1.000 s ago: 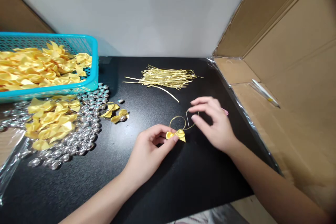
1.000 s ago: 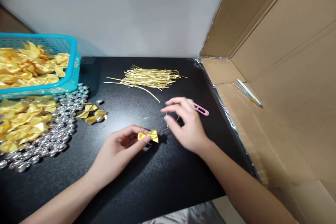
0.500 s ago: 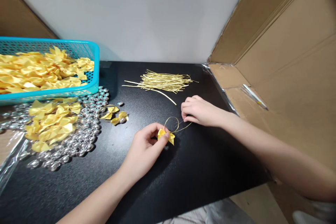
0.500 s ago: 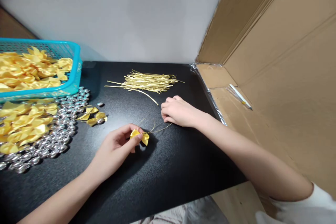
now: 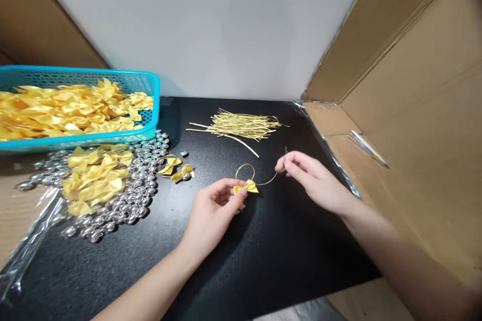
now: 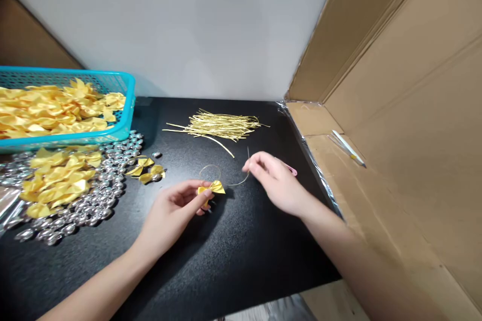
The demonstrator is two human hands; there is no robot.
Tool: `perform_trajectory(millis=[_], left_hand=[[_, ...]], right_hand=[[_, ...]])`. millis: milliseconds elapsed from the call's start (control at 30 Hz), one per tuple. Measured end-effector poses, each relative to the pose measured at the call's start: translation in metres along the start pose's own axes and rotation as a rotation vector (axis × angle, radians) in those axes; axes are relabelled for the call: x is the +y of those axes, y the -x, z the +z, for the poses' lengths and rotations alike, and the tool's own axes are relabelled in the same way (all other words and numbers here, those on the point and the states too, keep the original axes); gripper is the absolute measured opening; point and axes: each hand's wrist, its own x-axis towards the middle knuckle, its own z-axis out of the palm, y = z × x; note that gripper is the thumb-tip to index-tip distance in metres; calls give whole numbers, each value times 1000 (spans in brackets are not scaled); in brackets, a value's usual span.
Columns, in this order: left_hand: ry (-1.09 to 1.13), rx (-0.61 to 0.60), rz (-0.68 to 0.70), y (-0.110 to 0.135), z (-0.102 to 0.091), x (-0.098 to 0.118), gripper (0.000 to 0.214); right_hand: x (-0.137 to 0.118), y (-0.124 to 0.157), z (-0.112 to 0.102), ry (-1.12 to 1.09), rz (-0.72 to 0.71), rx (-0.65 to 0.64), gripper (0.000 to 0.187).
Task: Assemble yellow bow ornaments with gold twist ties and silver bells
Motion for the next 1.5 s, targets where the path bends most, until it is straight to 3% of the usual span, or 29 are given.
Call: perform_trajectory(millis=[133, 200, 300, 467, 600, 733, 867, 1033, 1133, 1367, 1500], left_hand=[[20, 11, 53, 1, 3, 2, 21], [6, 30, 82, 2, 3, 2, 19], [1, 66, 111, 2, 1, 4, 16], [18, 6, 142, 1, -2, 8, 5], [-32, -74, 168, 2, -1, 8, 6], [-154, -57, 166, 2, 1, 1, 11], [-238, -88, 197, 3, 1, -2, 9], [-203, -201, 322, 6, 0, 4, 9], [-209, -206, 295, 7, 0, 5, 9], [-229, -84, 189, 4, 7, -2, 16], [-194, -46, 185, 1, 6, -4, 21]], right_hand=[[-25, 43, 31, -754, 176, -218, 27], [-36, 60, 34, -912, 223, -172, 28], [-42, 69, 17, -1004, 107, -25, 29], [-25, 42, -9, -874, 19, 283, 28], [-18, 17, -8, -770, 8, 342, 28], [-48, 22, -9, -778, -46, 370, 28], [-70, 23, -7, -745, -129, 356, 30], [-41, -25, -8, -676, -171, 393, 29], [-32, -45, -11, -689, -143, 351, 27], [-63, -21, 18, -1015, -134, 146, 26], [-60, -19, 36, -1020, -124, 104, 21]])
